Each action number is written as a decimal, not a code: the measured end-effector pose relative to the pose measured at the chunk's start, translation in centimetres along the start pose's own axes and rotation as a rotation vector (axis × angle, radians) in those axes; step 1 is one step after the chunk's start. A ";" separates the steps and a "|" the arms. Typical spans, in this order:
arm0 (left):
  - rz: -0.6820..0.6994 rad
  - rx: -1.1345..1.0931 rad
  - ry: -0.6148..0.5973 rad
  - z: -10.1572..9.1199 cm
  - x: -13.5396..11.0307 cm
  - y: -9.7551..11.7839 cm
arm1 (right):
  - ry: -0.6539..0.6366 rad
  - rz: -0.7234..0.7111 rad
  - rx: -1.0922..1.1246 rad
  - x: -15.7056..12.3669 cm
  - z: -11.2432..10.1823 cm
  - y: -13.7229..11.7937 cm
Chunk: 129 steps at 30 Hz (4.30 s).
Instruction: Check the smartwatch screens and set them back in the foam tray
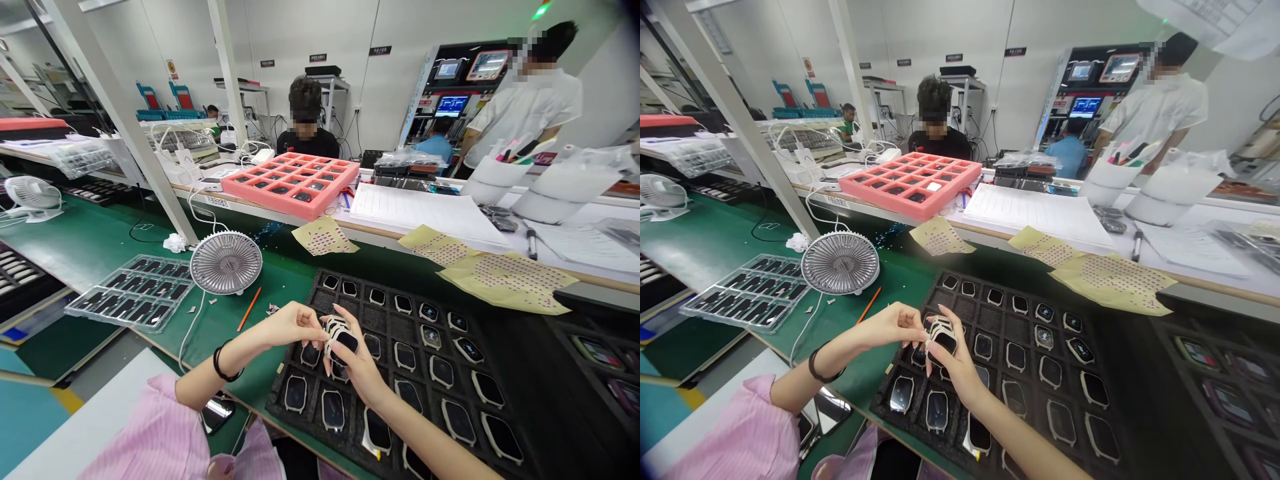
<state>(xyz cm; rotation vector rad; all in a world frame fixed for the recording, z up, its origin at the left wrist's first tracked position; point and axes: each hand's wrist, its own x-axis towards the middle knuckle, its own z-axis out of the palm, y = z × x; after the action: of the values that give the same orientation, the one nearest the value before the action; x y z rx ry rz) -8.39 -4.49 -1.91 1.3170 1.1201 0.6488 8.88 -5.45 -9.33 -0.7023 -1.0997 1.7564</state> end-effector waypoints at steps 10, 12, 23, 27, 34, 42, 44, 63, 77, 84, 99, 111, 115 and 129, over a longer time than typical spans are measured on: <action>0.229 -0.001 0.296 2.5 0.5 -2.5 | 0.015 0.094 0.225 0.5 0.7 -0.8; 0.286 -0.011 0.361 3.2 0.5 -3.2 | 0.031 0.080 0.256 0.6 0.8 -1.0; 0.263 0.299 -0.078 3.0 -1.4 -4.0 | 0.127 0.106 0.215 0.8 0.1 -1.7; 0.270 0.404 -0.105 3.3 -1.6 -5.7 | 0.101 0.116 0.137 0.6 0.3 -1.4; 0.351 0.517 0.026 4.1 -1.3 -6.1 | 0.072 0.221 0.262 0.0 1.4 -1.2; 0.309 0.504 0.184 4.9 -1.4 -5.1 | 0.222 0.303 0.427 0.7 0.8 -0.9; 0.300 0.507 0.204 5.1 -1.3 -5.4 | 0.263 0.303 0.435 0.8 0.8 -0.9; 0.322 0.316 0.347 6.3 0.8 -6.1 | 0.243 0.167 0.387 0.8 0.7 -1.2; 0.283 0.179 0.124 5.0 0.2 -5.7 | 0.154 0.080 0.288 0.1 0.9 -1.4; 0.234 0.373 0.050 0.8 -1.1 -5.1 | 0.197 0.243 0.382 1.0 0.7 -0.6; 0.084 0.912 0.500 -6.1 2.3 -11.8 | 0.069 0.309 0.458 1.0 0.9 -0.3; 0.397 0.306 0.418 0.3 -0.5 -3.3 | -0.002 0.191 0.344 0.8 0.9 -0.2; 0.478 0.176 0.401 1.3 -0.8 -2.2 | -0.025 0.167 0.334 0.8 0.8 -0.3; 0.421 0.158 0.390 1.9 0.4 -2.5 | -0.003 0.145 0.326 0.5 0.8 0.1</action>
<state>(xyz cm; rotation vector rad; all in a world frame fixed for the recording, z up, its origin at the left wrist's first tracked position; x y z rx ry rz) -7.02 -5.40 -4.63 1.6259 1.2310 1.1856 7.95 -5.31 -9.08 -0.5880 -0.7527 2.0009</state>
